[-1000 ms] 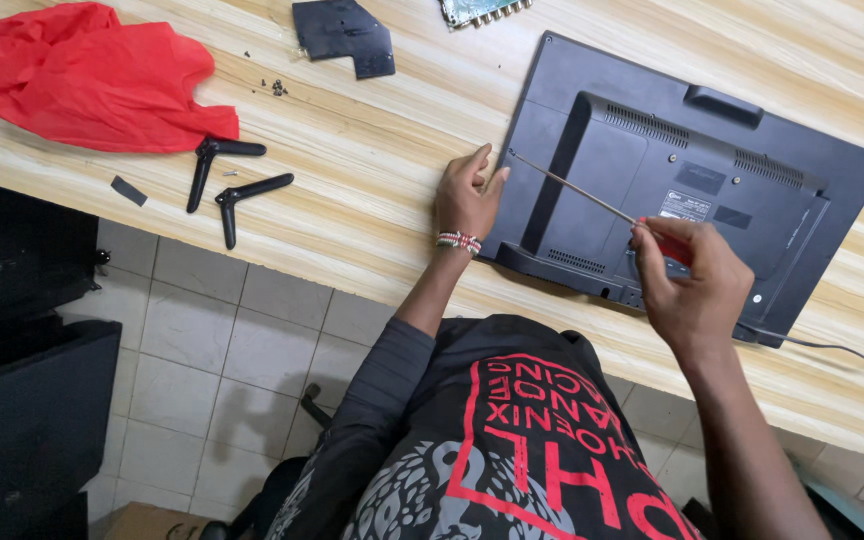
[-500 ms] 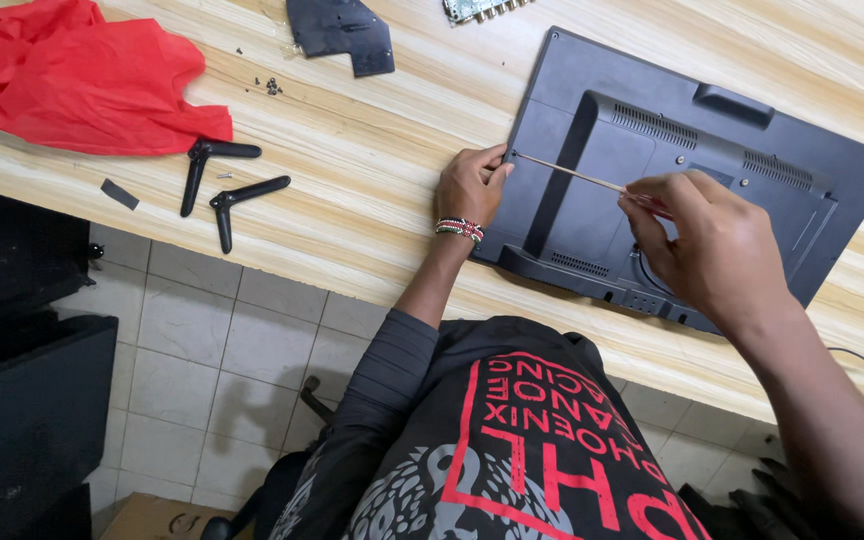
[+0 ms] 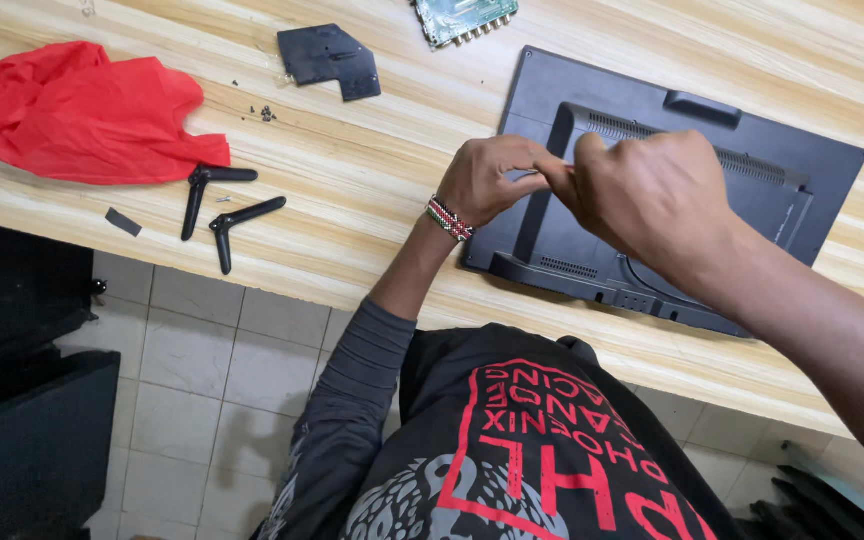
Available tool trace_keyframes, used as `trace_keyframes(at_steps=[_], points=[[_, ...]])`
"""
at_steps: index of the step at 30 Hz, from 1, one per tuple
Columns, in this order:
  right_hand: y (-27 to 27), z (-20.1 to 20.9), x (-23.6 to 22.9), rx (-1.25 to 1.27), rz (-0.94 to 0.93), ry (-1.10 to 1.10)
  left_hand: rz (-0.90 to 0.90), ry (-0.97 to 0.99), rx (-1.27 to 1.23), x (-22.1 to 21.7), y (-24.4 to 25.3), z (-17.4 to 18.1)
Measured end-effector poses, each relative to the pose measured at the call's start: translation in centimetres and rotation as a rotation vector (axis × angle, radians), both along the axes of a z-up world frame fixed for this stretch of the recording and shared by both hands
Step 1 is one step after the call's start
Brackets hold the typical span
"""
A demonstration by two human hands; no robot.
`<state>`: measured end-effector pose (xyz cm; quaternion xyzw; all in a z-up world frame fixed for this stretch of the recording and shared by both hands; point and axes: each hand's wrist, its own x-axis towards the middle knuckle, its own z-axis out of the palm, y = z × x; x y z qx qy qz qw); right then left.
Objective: The person uses a screwdriver to remove screws from the back panel of a flat-screen monitor. They systematically unscrew fasteners from various locations on the casing and place the screws on the table.
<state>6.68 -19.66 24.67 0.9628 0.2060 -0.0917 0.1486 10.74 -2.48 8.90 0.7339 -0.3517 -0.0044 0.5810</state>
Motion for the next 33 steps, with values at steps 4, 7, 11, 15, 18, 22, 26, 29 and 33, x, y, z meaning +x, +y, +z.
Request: trace_keyframes(at_steps=[4, 7, 11, 15, 18, 22, 26, 29, 33], points=[[0.4, 1.0, 0.8, 0.02, -0.015, -0.032, -0.15, 0.004, 0.186, 1.2, -0.3, -0.4], [0.9, 4.5, 0.8, 0.173, 0.12, 0.2, -0.178, -0.052, 0.216, 1.5, -0.2, -2.0], [0.3, 5.6, 0.4, 0.286, 0.173, 0.318, -0.348, 0.023, 0.241, 2.6, 0.7, -1.7], [-0.7, 4.2, 1.4, 0.221, 0.052, 0.287, -0.353, 0.063, 0.171, 2.5, 0.6, 2.2], [-0.8, 2.1, 1.8, 0.22, -0.014, 0.167, -0.247, 0.119, 0.024, 2.3, -0.1, -0.8], [0.5, 3.0, 0.7, 0.103, -0.045, 0.134, -0.265, 0.259, -0.068, 0.8, 1.3, 2.3], [1.0, 6.9, 0.9, 0.164, 0.221, 0.116, -0.331, 0.209, 0.02, 1.8, 0.9, 0.4], [0.3, 6.2, 1.7, 0.215, 0.432, 0.231, -0.339, 0.27, 0.061, 1.5, 1.5, 0.1], [0.0, 4.9, 2.3, 0.033, 0.263, 0.133, -0.3, 0.259, 0.0, 2.5, 1.4, 1.5]])
